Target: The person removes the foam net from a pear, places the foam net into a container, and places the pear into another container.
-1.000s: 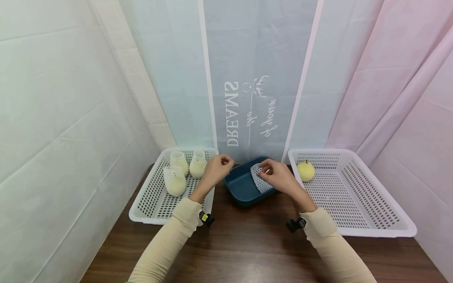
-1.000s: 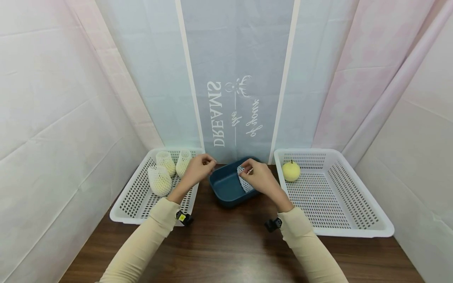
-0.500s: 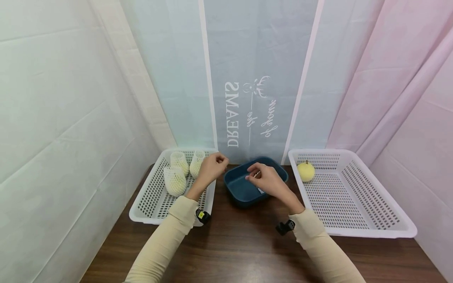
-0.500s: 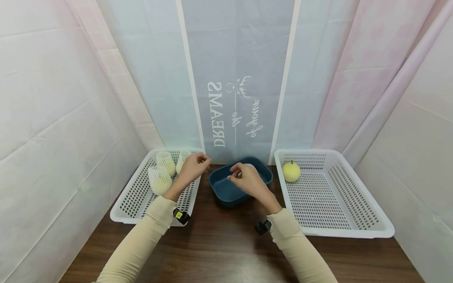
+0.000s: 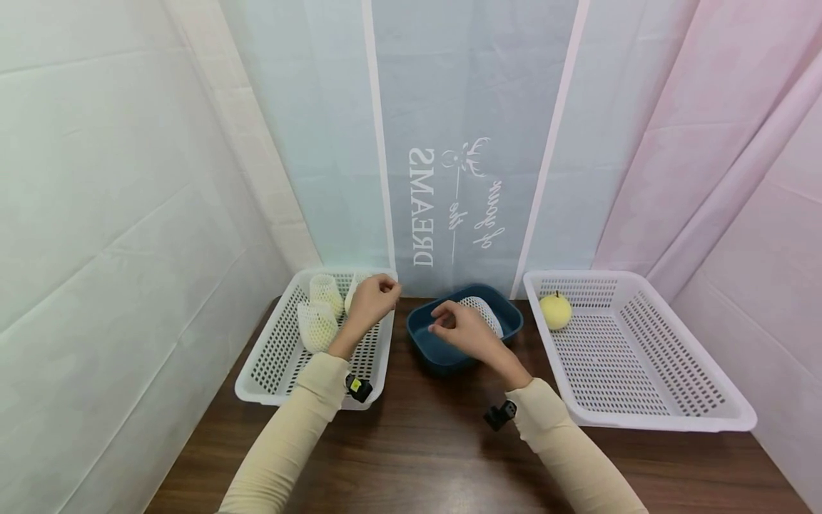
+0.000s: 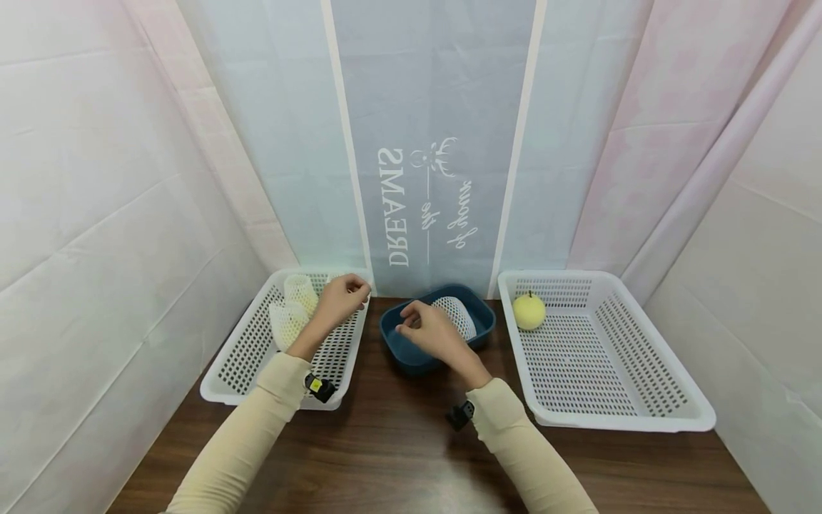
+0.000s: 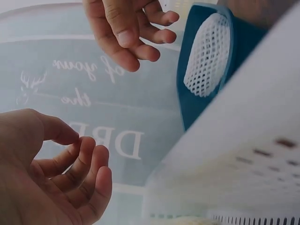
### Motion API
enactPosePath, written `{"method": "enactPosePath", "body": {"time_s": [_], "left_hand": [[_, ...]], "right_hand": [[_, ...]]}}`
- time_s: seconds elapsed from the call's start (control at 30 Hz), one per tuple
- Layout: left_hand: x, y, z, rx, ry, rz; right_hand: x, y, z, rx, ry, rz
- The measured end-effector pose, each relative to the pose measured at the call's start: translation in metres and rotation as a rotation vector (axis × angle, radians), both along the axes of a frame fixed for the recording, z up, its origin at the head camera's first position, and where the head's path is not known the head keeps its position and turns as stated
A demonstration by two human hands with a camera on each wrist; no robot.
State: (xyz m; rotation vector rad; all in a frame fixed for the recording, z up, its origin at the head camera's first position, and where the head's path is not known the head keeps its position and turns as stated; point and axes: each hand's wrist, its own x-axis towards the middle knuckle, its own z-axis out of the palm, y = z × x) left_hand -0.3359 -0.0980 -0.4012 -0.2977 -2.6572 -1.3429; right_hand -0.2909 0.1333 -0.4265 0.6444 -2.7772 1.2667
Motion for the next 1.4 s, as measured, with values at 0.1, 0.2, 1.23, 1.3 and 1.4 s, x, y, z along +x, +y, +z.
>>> {"method": "enactPosePath", "body": {"time_s": [0.1, 0.2, 1.23, 1.3, 1.4], "left_hand": [[-0.002, -0.004, -0.002, -0.01, 0.003, 0.01], [-0.004, -0.011, -0.005, -0.018, 0.002, 0.018], [-0.021, -0.063, -0.019, -0.056, 0.0, 0.104], [-0.022, -0.066, -0.02, -0.065, 0.003, 0.111], [-0.023, -0.072, -0.022, -0.071, -0.004, 0.124]], "right_hand": [[0.0, -0.004, -0.002, -0.009, -0.009, -0.005], [-0.001, -0.008, -0.005, -0.021, -0.026, -0.003], [-0.012, -0.058, -0.021, -0.124, -0.164, -0.012], [-0.012, -0.059, -0.021, -0.123, -0.162, -0.005], [-0.013, -0.061, -0.022, -0.122, -0.168, 0.002]]}}
